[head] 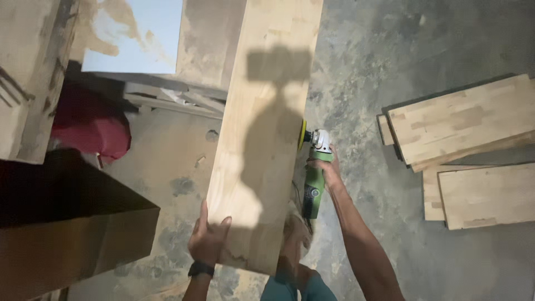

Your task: The person sands the surface of a wooden board using a power sander and then moves the board aside.

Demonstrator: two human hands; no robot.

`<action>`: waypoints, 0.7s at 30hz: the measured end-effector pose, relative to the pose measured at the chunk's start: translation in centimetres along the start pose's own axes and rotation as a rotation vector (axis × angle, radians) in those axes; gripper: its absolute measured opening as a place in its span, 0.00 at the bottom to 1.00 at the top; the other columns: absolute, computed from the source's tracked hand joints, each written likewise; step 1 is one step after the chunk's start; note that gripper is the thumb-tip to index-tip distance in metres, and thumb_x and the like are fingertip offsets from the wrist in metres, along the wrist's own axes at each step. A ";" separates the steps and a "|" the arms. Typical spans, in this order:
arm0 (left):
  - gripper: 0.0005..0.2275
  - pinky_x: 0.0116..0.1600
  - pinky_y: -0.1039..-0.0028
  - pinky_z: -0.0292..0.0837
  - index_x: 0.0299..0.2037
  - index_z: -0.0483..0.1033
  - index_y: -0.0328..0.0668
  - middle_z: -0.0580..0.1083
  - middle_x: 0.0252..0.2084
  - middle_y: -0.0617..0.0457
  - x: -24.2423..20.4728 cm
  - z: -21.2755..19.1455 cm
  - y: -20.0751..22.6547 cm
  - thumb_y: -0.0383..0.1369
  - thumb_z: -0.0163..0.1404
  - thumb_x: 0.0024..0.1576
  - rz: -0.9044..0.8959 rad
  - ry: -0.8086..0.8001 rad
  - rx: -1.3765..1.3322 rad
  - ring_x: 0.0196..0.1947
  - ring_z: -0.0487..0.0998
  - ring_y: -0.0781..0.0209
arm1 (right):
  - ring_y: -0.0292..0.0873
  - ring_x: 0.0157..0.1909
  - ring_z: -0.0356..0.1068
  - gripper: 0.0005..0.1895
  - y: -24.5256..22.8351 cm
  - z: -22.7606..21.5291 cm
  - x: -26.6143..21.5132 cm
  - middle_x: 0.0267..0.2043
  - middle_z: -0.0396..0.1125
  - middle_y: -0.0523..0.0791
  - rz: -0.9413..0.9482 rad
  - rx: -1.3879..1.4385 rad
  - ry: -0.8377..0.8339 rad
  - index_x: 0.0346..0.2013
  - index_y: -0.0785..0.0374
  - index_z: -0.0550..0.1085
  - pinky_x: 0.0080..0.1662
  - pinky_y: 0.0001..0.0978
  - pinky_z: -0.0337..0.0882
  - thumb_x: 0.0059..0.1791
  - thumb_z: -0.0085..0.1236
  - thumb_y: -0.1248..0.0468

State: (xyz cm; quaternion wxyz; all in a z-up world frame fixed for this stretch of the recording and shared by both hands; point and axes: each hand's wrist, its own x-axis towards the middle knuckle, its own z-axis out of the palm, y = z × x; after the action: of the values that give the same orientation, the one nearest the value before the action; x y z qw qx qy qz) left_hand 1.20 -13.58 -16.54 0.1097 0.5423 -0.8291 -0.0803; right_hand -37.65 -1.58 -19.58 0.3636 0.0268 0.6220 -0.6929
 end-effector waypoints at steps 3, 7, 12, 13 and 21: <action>0.42 0.29 0.79 0.79 0.72 0.64 0.56 0.81 0.49 0.66 0.3 -0.5 0.1 0.61 0.54 0.47 -0.056 -0.063 -0.108 0.25 0.81 0.72 | 0.44 0.42 0.69 0.41 2.9 -2.2 4.7 0.43 0.69 0.46 -0.045 0.000 -0.033 0.60 0.58 0.64 0.42 0.39 0.69 0.33 0.63 0.73; 0.44 0.43 0.52 0.77 0.74 0.56 0.74 0.77 0.55 0.60 0.8 -1.3 1.3 0.67 0.47 0.42 -0.272 -0.328 0.040 0.48 0.81 0.46 | 0.50 0.37 0.74 0.41 0.1 -0.3 5.7 0.38 0.71 0.52 -0.012 0.042 -0.018 0.59 0.61 0.64 0.39 0.44 0.75 0.32 0.64 0.78; 0.31 0.65 0.62 0.72 0.66 0.72 0.47 0.65 0.69 0.25 6.4 -1.5 5.0 0.51 0.57 0.55 0.295 0.243 0.147 0.68 0.70 0.36 | 0.47 0.30 0.67 0.48 -3.0 0.8 7.4 0.35 0.66 0.51 0.069 0.000 0.011 0.59 0.59 0.63 0.27 0.44 0.69 0.25 0.64 0.79; 0.31 0.65 0.62 0.72 0.66 0.72 0.47 0.65 0.69 0.25 9.0 0.0 6.2 0.51 0.57 0.55 0.289 0.237 0.149 0.68 0.70 0.36 | 0.47 0.30 0.67 0.48 -3.4 1.0 7.2 0.35 0.66 0.51 0.076 -0.005 0.010 0.59 0.59 0.63 0.27 0.44 0.69 0.25 0.64 0.79; 0.47 0.72 0.33 0.45 0.79 0.39 0.62 0.40 0.79 0.39 32.1 -0.9 24.6 0.40 0.63 0.56 -0.075 -0.372 -0.361 0.79 0.38 0.36 | 0.52 0.31 0.75 0.33 -3.4 1.0 12.4 0.32 0.73 0.53 -0.023 0.041 0.022 0.47 0.57 0.69 0.37 0.51 0.74 0.29 0.68 0.75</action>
State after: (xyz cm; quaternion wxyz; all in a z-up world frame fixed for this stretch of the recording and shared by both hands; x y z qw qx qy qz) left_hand -32.67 -33.22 -6.45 0.0473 0.5201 -0.7867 -0.3290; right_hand -48.16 -8.40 -22.54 0.3482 0.0348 0.6121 -0.7091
